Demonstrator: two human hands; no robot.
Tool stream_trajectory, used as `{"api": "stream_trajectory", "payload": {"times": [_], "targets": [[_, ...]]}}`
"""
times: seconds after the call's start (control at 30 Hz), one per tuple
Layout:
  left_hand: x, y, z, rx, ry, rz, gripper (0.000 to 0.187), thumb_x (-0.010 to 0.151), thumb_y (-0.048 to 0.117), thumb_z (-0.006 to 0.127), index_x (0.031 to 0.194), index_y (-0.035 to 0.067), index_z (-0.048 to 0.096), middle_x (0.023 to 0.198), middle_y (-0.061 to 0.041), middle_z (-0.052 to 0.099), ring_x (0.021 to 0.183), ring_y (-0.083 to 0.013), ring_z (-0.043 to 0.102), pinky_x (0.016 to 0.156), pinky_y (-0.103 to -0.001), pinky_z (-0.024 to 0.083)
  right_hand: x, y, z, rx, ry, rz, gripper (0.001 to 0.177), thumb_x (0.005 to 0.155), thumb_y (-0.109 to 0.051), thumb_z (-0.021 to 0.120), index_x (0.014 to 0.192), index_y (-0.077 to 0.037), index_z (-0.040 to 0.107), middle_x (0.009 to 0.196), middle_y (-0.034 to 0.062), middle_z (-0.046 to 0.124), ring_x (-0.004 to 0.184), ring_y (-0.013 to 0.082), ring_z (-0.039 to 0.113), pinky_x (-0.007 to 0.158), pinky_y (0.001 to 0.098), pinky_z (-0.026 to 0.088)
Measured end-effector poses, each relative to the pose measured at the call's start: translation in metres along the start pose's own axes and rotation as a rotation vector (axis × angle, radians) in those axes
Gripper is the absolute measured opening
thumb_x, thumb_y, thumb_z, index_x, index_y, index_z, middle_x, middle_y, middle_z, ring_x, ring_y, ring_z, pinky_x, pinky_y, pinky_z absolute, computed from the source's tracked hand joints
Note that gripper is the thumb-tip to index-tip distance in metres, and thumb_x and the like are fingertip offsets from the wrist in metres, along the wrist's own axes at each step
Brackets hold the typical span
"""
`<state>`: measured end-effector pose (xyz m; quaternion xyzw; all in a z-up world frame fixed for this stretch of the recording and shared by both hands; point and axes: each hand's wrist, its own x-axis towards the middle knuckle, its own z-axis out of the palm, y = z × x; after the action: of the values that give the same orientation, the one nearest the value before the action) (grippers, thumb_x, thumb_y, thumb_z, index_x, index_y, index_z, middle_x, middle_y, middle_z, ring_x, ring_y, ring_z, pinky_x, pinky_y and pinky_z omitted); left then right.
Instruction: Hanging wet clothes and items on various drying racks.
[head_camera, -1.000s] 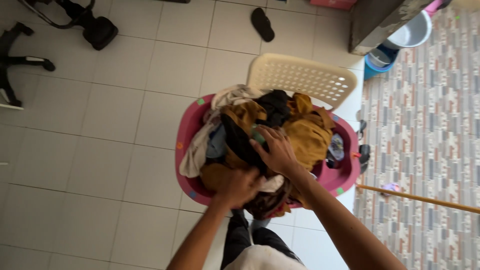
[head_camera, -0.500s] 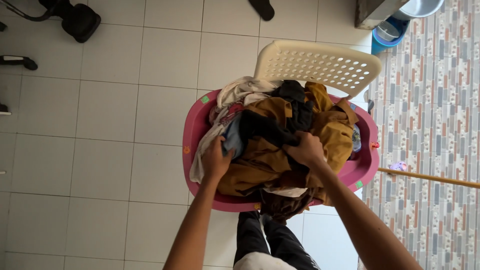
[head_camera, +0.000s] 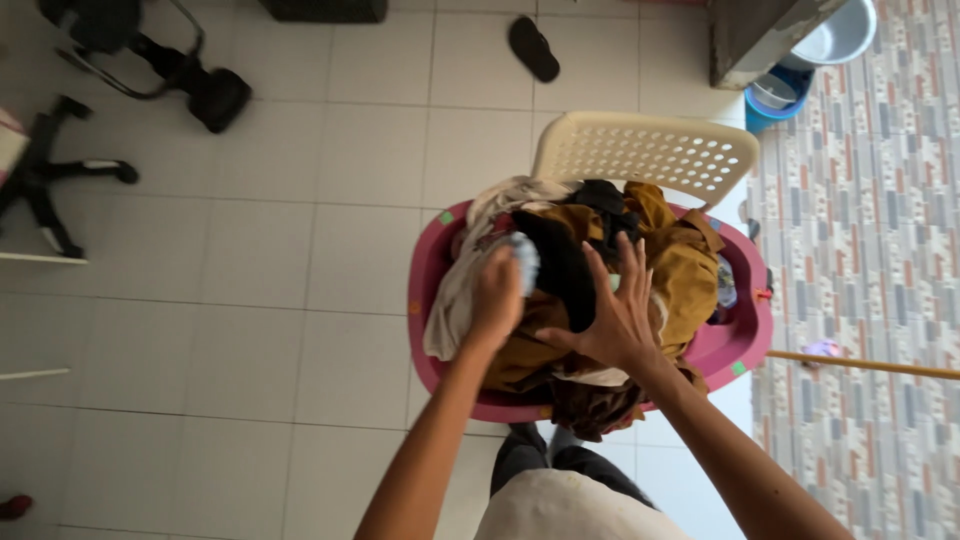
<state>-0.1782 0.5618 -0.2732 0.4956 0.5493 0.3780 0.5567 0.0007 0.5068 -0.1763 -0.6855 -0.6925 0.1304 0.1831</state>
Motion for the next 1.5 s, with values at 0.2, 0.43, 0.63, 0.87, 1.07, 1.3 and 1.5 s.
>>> {"api": "stream_trajectory", "payload": {"times": [0.2,0.43,0.63,0.87,1.07,1.3,1.5], "targets": [[-0.055,0.137,0.024,0.07,-0.247,0.035,0.036,0.1,0.024,0.043,0.125,0.002,0.059,0.074,-0.008,0.058,0.061,-0.0182,0.053,0.057,-0.036,0.043,0.003,0.039,0.083,0.33,-0.071,-0.038,0.07,0.081,-0.037,0.075,0.138,-0.007,0.051,0.137,0.0204,0.056,0.125,0.0382,0.055,0.104,0.0515,0.048],[-0.028,0.08,-0.015,0.32,-0.082,0.542,0.032,0.103,0.016,0.05,0.132,0.002,0.053,0.117,-0.019,0.06,0.11,-0.0317,0.059,0.095,-0.047,0.046,0.032,0.0,0.024,1.37,0.037,0.493,0.028,0.105,-0.023,0.049,0.118,-0.004,0.065,0.11,0.0084,0.072,0.1,0.0242,0.067,0.088,0.0418,0.055],[-0.024,0.039,-0.003,0.648,-0.135,0.671,0.049,0.089,0.026,0.071,0.127,-0.001,0.058,0.122,-0.026,0.06,0.115,-0.0418,0.054,0.095,-0.053,0.044,0.036,0.017,-0.057,2.15,0.192,0.724,0.035,0.106,-0.038,0.052,0.127,-0.011,0.06,0.12,0.0051,0.068,0.109,0.0217,0.068,0.099,0.0407,0.055],[-0.062,0.078,0.095,0.112,-0.282,0.369,0.021,0.094,0.018,0.063,0.11,0.004,0.064,0.093,-0.016,0.071,0.085,-0.0327,0.07,0.075,-0.042,0.053,-0.042,0.096,-0.12,2.197,0.406,0.559,0.043,0.101,-0.042,0.065,0.126,-0.007,0.061,0.113,0.0088,0.068,0.1,0.0235,0.07,0.092,0.0405,0.059],[-0.118,0.085,0.208,-0.106,-0.771,0.209,0.048,0.086,0.012,0.062,0.133,0.003,0.056,0.111,-0.016,0.068,0.102,-0.0251,0.065,0.091,-0.032,0.051,-0.159,0.141,-0.177,1.894,0.55,0.842,0.041,0.093,-0.035,0.071,0.119,-0.004,0.063,0.105,0.0107,0.07,0.089,0.0221,0.071,0.082,0.0371,0.061],[-0.207,0.119,0.289,0.328,-1.726,0.206,0.078,0.072,0.015,0.073,0.145,0.009,0.047,0.13,-0.016,0.063,0.112,-0.0253,0.059,0.096,-0.036,0.047,-0.347,0.146,-0.242,1.848,1.095,0.815,0.039,0.097,-0.037,0.053,0.122,-0.009,0.064,0.113,0.0087,0.07,0.102,0.0227,0.069,0.093,0.042,0.056],[-0.309,0.059,0.352,0.579,-1.758,0.509,0.035,0.084,0.027,0.072,0.114,0.01,0.07,0.098,-0.017,0.074,0.087,-0.0316,0.068,0.081,-0.041,0.054,-0.496,0.137,-0.254,2.001,1.393,0.49,0.039,0.113,-0.037,0.042,0.131,-0.01,0.064,0.128,0.0059,0.069,0.119,0.0239,0.065,0.108,0.0438,0.048]]}}
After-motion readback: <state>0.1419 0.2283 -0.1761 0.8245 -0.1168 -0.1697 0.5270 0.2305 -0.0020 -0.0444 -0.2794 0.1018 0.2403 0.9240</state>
